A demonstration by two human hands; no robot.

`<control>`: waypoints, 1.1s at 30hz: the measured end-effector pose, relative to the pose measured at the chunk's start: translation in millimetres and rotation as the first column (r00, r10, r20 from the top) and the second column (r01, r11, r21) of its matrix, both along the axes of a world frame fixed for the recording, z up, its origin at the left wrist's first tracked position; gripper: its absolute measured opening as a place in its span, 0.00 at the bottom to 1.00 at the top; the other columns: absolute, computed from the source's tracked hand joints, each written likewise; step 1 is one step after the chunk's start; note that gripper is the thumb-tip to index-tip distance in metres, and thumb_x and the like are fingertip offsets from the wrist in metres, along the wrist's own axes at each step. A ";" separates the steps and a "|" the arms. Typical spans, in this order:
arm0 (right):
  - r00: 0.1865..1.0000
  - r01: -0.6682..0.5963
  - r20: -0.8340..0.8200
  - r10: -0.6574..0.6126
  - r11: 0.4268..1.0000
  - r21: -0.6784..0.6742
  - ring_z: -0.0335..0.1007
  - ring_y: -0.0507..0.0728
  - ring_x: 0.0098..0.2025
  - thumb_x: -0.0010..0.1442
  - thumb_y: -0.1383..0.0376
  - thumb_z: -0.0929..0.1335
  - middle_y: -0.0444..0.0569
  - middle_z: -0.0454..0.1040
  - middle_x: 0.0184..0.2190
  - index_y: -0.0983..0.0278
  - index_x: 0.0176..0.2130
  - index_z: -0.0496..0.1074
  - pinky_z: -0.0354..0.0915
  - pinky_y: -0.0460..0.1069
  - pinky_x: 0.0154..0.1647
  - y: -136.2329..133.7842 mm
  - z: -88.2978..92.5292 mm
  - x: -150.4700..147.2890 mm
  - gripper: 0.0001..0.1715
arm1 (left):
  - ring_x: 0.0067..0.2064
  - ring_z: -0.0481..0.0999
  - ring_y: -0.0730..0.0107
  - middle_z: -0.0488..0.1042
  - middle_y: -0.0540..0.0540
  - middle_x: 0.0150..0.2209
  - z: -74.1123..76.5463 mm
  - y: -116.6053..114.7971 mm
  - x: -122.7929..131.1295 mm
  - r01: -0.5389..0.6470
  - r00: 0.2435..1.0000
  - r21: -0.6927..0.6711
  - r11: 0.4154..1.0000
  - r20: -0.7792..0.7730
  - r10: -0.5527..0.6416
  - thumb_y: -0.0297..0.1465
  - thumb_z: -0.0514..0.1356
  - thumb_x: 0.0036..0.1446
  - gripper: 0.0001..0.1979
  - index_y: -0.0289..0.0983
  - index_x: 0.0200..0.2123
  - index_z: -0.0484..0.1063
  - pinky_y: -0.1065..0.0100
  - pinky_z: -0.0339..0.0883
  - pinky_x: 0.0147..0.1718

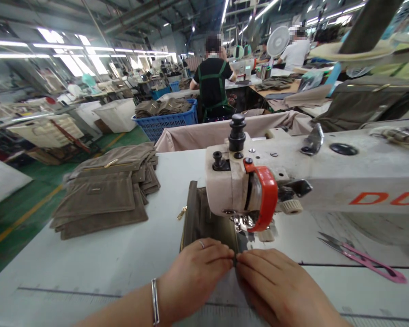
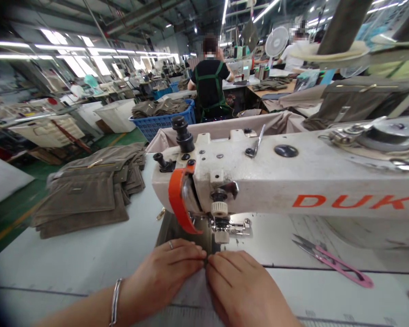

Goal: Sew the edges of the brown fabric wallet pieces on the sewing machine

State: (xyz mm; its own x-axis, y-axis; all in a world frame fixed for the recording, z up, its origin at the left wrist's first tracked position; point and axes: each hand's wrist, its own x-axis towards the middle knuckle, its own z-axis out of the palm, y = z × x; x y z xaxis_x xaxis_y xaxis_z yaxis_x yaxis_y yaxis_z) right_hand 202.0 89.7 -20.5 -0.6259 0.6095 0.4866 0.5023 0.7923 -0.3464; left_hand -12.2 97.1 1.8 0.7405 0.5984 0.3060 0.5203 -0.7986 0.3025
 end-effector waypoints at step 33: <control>0.972 0.180 0.153 -0.176 0.984 -0.011 0.70 0.61 0.38 0.62 0.68 0.62 0.53 0.75 0.40 0.63 0.45 0.73 0.67 0.56 0.38 41.7 -1.7 -2.0 0.14 | 0.48 0.73 0.66 0.77 0.50 0.43 -22.3 67.8 -5.1 -0.207 0.973 0.050 0.977 -0.093 0.211 0.24 0.56 0.60 0.09 0.40 0.41 0.74 0.63 0.65 0.53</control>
State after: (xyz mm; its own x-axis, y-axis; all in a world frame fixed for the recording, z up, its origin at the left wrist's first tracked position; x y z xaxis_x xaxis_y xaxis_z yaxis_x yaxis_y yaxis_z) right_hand 200.0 131.5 -22.1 -0.5714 0.7282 0.3785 0.6823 0.6778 -0.2740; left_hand -17.3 164.9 -20.5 0.6278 0.7318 0.2652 0.7023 -0.6795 0.2125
